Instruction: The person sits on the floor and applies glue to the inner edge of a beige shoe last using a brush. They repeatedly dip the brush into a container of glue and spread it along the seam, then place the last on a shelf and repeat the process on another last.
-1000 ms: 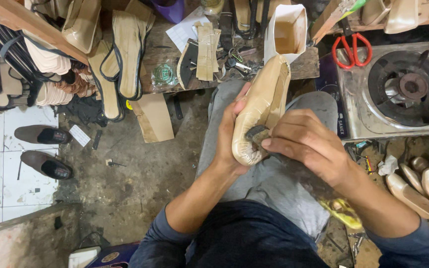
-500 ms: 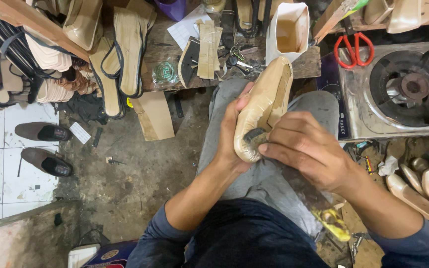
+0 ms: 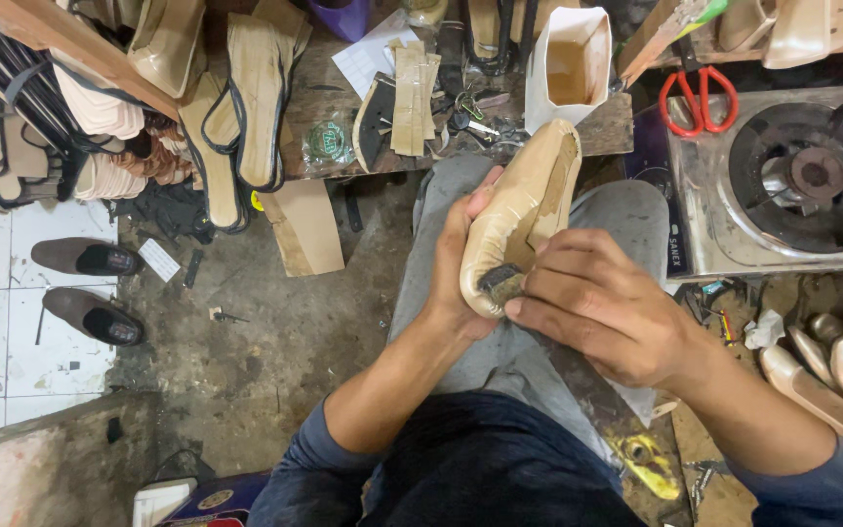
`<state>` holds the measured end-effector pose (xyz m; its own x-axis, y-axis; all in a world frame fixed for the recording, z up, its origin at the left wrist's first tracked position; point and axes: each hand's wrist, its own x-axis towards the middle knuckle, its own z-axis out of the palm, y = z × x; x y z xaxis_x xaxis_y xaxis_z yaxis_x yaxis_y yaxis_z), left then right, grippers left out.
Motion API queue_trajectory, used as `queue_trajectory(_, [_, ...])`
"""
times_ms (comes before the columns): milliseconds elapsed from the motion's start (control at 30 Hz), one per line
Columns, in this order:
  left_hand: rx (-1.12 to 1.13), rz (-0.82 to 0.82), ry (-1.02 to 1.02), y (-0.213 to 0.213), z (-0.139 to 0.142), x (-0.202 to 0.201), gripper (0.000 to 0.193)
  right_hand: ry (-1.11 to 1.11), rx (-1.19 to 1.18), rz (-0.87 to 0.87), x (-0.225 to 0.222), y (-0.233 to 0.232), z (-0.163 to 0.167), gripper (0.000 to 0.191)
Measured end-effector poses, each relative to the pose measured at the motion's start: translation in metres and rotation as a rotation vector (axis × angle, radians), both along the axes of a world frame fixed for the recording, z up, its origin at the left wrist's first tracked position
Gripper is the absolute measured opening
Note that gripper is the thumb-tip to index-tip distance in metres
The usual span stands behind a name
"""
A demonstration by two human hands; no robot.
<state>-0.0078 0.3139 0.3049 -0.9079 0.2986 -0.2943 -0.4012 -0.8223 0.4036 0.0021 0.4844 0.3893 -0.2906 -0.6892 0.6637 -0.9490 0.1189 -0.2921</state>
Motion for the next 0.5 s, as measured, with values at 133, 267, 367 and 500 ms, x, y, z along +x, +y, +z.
queue_trajectory(133, [0.046,-0.024,-0.013,-0.0011,-0.0049,0.0,0.073,-0.042,0.025,-0.017,0.0013,0.0004,-0.0012,0.036])
queue_trajectory(267, [0.045,-0.009,-0.031,-0.003,-0.0076,-0.0008,0.07,-0.037,0.021,-0.02,0.0031,0.0005,-0.0021,0.031])
queue_trajectory(367, [0.033,-0.006,-0.01,-0.0023,-0.0081,0.0001,0.07,-0.048,-0.004,-0.022,0.003,-0.0005,-0.0027,0.031])
queue_trajectory(500, [0.02,-0.019,-0.04,-0.0016,-0.0102,-0.0005,0.07,-0.02,0.024,-0.04,0.0028,-0.0014,-0.0026,0.031])
